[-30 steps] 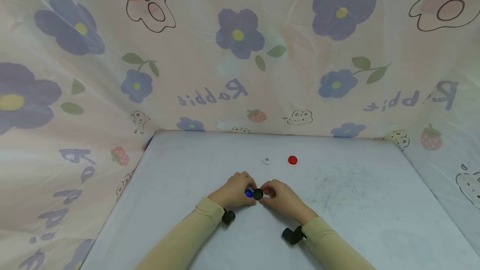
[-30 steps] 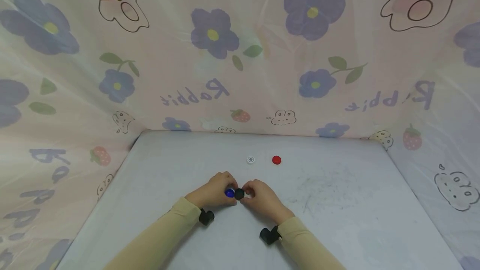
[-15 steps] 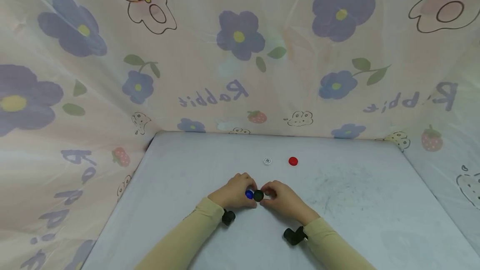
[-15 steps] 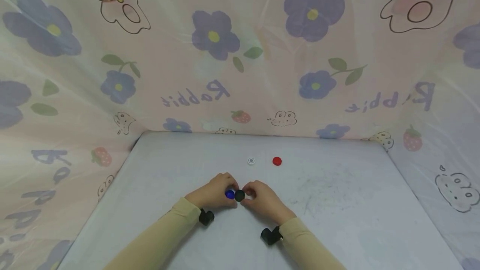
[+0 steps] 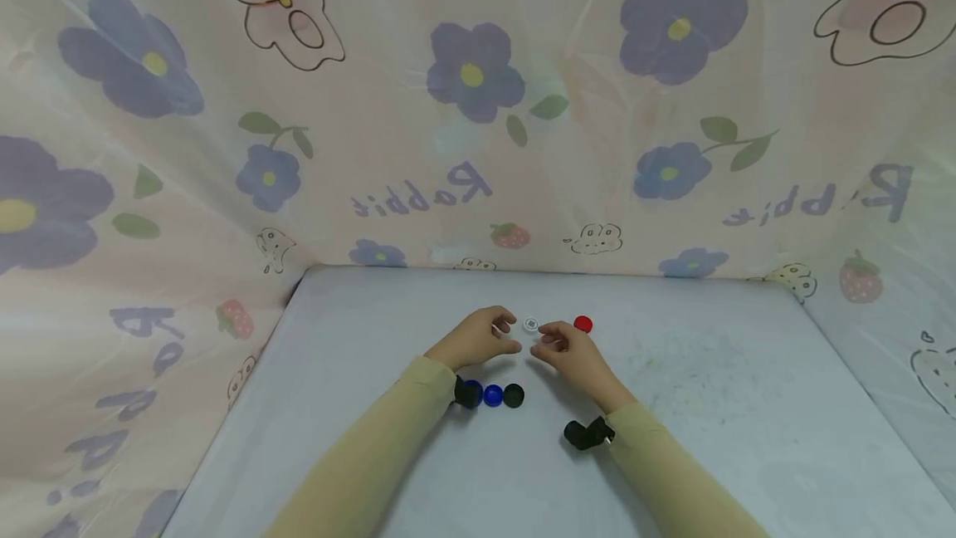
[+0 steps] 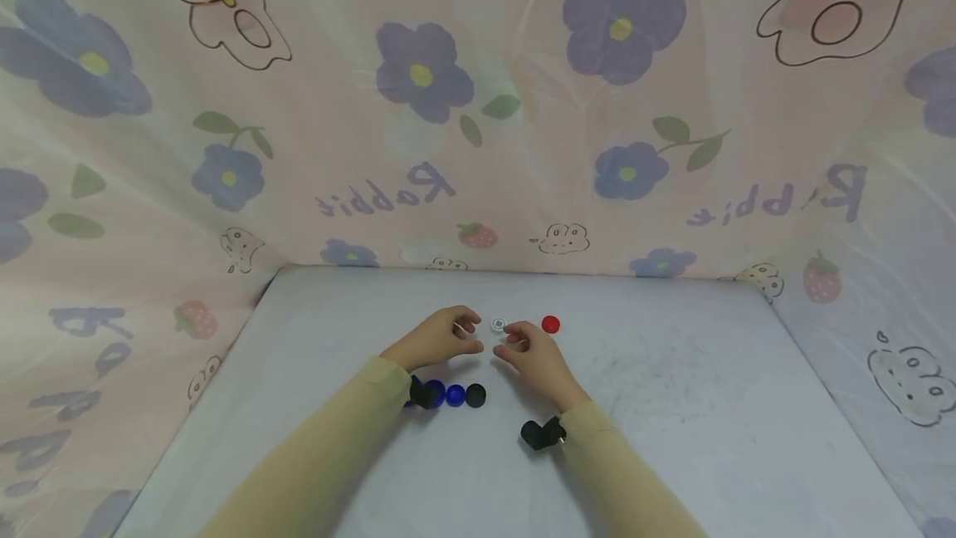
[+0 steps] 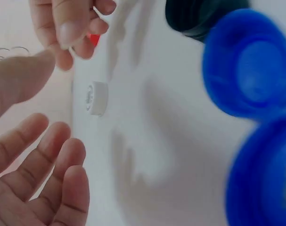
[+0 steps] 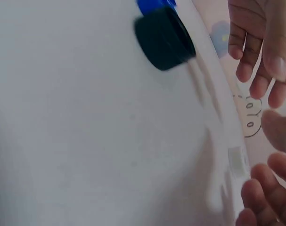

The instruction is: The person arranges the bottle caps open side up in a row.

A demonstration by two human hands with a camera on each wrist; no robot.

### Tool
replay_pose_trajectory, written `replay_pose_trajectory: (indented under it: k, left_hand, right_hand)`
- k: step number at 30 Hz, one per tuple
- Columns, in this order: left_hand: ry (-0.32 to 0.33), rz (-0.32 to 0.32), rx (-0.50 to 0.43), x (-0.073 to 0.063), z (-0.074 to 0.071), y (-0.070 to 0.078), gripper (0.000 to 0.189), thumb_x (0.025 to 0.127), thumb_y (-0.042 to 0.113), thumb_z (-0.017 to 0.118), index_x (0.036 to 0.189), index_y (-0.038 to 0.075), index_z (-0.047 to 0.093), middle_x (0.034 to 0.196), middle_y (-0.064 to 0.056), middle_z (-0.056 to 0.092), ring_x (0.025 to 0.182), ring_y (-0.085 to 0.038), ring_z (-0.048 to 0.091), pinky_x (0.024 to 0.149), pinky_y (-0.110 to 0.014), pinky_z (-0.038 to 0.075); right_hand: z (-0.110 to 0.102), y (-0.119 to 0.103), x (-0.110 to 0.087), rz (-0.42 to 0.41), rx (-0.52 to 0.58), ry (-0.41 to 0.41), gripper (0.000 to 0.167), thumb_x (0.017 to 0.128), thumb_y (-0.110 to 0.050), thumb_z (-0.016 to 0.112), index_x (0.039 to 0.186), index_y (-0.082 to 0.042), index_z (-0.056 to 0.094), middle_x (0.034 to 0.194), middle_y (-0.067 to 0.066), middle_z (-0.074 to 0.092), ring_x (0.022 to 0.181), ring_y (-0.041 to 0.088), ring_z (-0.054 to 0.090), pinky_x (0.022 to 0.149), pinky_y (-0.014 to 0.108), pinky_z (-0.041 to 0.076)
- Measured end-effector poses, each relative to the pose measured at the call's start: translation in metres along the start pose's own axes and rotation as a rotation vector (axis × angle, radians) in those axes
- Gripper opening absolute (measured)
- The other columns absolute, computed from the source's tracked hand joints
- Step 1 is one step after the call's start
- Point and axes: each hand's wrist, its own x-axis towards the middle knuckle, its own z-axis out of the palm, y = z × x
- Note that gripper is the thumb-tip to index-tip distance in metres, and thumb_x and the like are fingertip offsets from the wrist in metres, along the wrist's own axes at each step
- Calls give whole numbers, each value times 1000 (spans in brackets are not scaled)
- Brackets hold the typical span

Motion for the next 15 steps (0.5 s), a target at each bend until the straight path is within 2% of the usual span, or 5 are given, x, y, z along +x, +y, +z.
replay_pose_trajectory:
  k: [7,15]
  left_hand:
    - [-4,-45,-36,26,9,2,54,82,32,78,126,8,58,109,-7,61,92,-16,58,75,-32,50]
    - [-51,-92,7,38,16,-10,57,83,27,78,131,7,54,104,-3,60,92,-16,55,85,-36,45]
  right_hand:
    - [2,6,18,32,34,50,47,86,-27,75,126,-8,58,105,5,65,92,19,61,77,32,50]
    - [8,19,26,50,-5,73,49,88,-27,73,129,-7,56,107,5,61,91,20,54,81,33,45]
